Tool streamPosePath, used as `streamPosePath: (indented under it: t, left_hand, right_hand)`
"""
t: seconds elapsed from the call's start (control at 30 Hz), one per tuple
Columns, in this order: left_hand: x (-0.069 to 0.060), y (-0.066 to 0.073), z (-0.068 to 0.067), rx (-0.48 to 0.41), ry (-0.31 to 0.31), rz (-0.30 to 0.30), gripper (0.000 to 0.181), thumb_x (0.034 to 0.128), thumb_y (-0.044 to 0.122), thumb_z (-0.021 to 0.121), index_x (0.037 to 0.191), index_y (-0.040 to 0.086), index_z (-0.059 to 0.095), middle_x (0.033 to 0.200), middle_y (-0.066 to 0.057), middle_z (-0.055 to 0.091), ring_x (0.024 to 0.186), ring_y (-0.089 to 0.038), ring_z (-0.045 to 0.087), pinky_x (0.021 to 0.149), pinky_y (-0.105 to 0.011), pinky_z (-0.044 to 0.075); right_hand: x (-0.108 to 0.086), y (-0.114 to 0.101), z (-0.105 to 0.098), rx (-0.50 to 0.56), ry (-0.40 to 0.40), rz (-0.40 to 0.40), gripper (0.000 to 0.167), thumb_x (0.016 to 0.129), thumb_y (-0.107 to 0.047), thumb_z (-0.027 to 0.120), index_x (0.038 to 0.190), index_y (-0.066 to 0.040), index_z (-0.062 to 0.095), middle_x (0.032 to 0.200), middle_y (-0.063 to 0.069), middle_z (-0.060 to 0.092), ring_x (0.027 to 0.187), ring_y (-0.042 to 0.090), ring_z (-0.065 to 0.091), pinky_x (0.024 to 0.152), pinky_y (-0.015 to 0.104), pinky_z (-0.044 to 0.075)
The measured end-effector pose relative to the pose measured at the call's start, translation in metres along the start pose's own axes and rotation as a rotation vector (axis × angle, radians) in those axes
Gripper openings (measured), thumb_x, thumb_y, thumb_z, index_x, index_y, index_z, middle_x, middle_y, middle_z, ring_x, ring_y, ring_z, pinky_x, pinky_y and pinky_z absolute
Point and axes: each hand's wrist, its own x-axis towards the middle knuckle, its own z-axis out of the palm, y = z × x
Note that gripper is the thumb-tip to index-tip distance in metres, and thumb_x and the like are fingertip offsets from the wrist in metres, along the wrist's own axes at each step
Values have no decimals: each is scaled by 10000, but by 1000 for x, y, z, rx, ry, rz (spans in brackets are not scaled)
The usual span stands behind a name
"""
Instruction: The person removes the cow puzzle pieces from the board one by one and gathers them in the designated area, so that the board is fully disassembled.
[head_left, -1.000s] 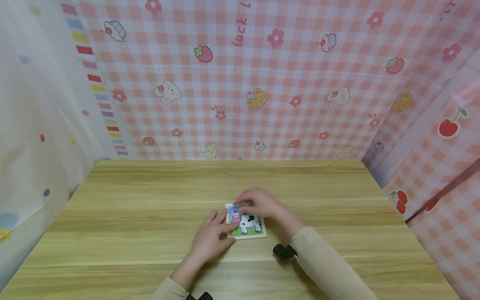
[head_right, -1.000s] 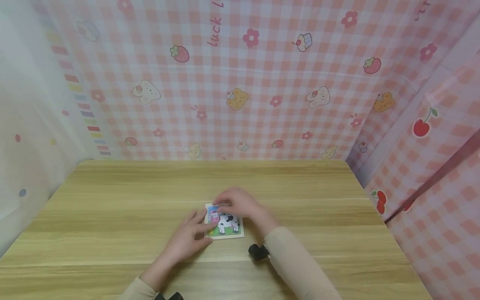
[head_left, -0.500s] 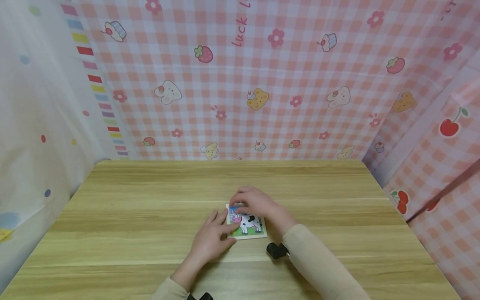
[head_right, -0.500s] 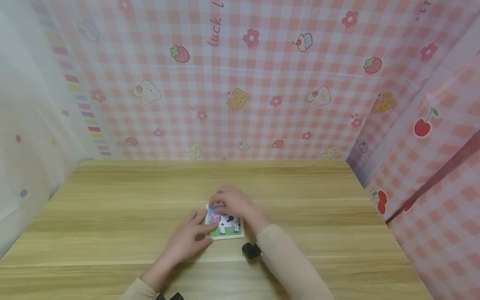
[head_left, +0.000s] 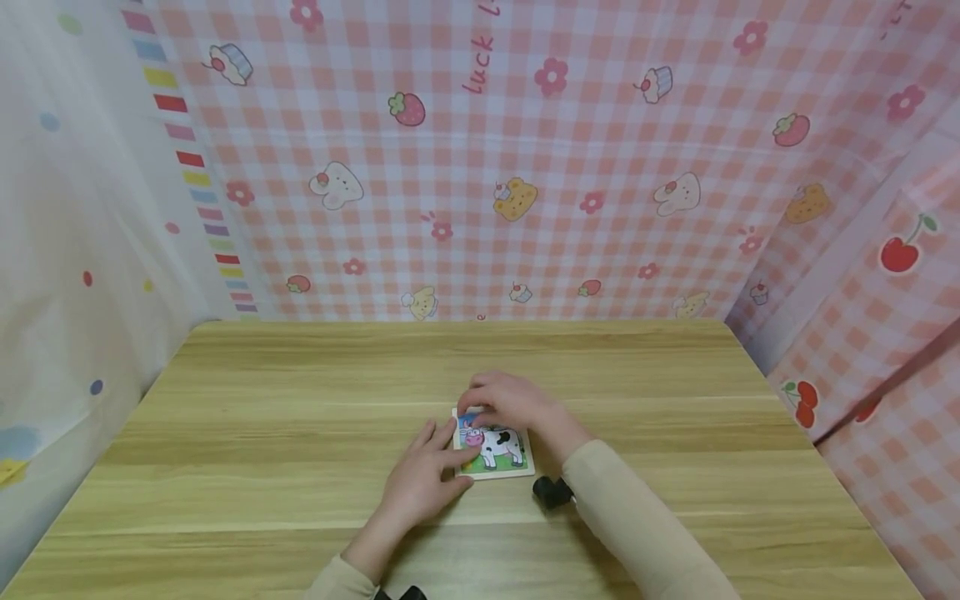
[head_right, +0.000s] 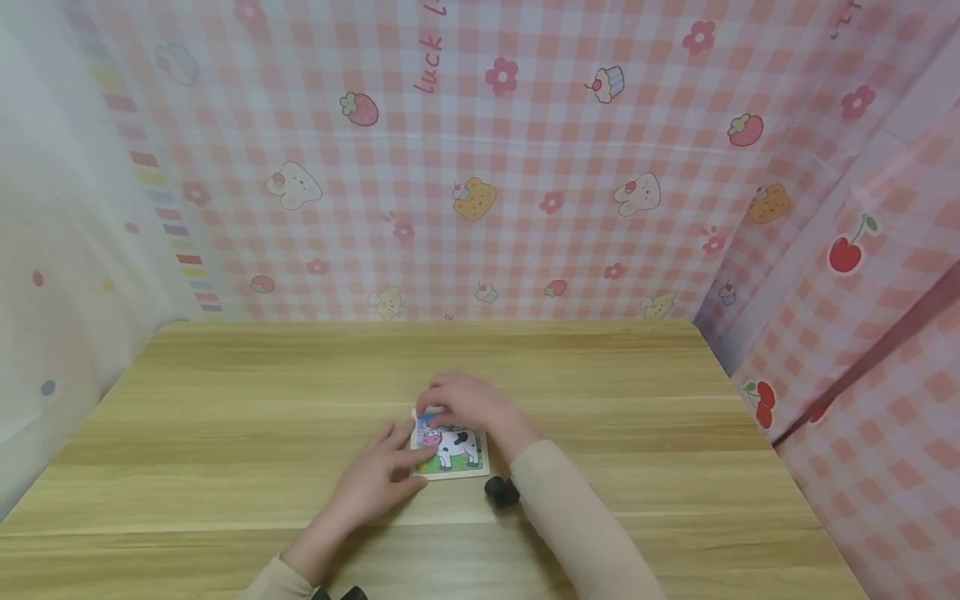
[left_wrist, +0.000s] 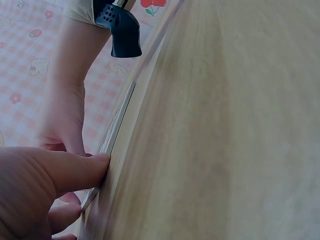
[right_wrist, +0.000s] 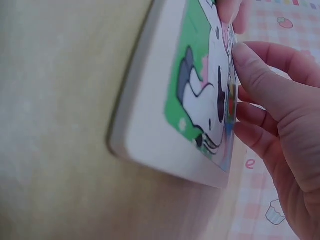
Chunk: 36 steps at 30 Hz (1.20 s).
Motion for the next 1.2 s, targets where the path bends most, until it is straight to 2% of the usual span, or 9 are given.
streamPosePath:
  t: [0.27, 0.73, 0.93, 1.2]
  left_hand:
    - [-2, 2, 0, 13, 5, -6, 386, 873, 201, 818, 1252, 140, 769, 1544, -250, 472, 1441, -565, 341, 1091, -747, 345]
    - [-1, 0, 2, 16, 16, 3, 391, 865, 213, 823, 1248, 152, 772, 1542, -237, 480, 1438, -562, 349, 1100, -742, 336]
    - [0, -1, 3, 17, 13, 7, 390, 868, 215, 826, 1250, 155, 772, 1543, -236, 480, 1437, -563, 351, 1101, -726, 353]
    - [0, -1, 2, 2, 7, 3, 392, 870, 203, 826, 1255, 154, 770, 1546, -242, 475, 1437, -569, 346, 1094, -722, 367]
  right_hand:
    - [0, 0, -2, -41, -21, -22, 244, 944, -243, 760, 1187, -221, 755, 1099, -30, 648, 1010, 136, 603, 918, 276, 526]
    - [3, -3, 0, 33, -67, 81, 243, 939, -245, 763, 1179, -228, 728, 1139, -53, 631, 963, 93, 593, 896, 260, 536]
    - [3, -6, -1, 52, -55, 104, 239, 934, -219, 774, 1166, -210, 718, 1123, -43, 630, 966, 114, 601, 896, 282, 541]
    - [1, -11, 3, 150, -6, 164, 218, 928, -152, 783, 1124, -190, 697, 1077, -24, 632, 983, 139, 618, 905, 306, 547]
